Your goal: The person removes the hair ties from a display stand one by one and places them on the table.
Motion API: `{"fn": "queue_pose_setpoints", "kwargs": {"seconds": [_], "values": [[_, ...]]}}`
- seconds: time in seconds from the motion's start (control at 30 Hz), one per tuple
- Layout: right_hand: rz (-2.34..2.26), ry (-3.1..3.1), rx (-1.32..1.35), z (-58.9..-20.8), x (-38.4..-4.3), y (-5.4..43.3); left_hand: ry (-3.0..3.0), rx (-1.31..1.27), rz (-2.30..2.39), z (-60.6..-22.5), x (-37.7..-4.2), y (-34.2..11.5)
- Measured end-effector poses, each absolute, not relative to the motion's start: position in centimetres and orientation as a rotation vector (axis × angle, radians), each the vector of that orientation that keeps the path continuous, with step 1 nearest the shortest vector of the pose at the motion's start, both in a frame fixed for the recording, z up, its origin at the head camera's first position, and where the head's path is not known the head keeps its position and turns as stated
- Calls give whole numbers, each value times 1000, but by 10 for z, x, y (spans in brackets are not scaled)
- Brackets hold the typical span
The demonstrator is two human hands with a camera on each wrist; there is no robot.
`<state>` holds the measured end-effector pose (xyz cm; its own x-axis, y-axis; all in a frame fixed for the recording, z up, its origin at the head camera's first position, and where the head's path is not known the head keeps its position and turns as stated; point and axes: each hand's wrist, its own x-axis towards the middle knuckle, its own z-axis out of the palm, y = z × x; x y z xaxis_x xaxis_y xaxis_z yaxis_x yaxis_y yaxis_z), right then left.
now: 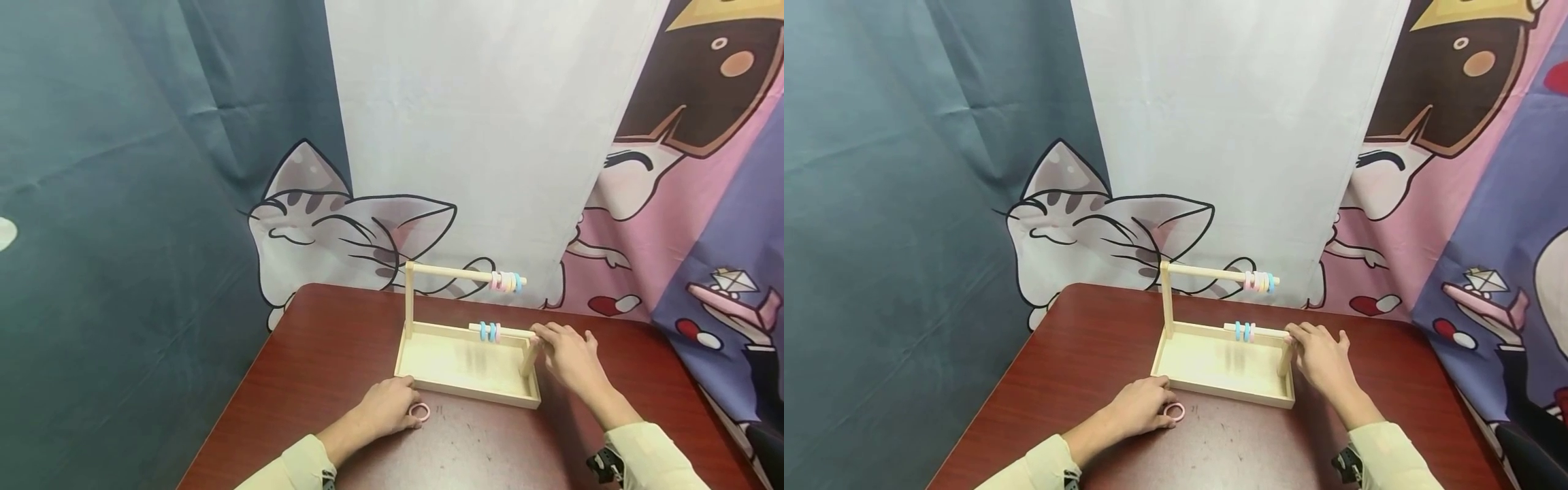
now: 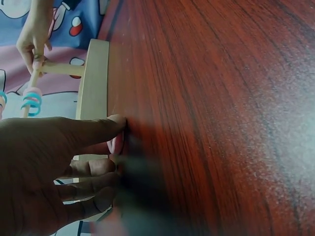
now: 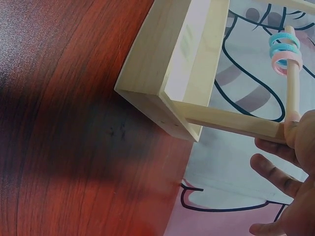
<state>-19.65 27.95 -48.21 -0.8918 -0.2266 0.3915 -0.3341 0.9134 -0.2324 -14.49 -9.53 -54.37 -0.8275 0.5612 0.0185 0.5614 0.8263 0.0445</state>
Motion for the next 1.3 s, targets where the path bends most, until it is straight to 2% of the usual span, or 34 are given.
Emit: {"fn": "queue_pose_setpoints", "kwargs": {"seconds": [1.3], "values": [[447, -2723, 404, -482, -195, 280, -3004, -918, -301, -530, -149, -100]]}}
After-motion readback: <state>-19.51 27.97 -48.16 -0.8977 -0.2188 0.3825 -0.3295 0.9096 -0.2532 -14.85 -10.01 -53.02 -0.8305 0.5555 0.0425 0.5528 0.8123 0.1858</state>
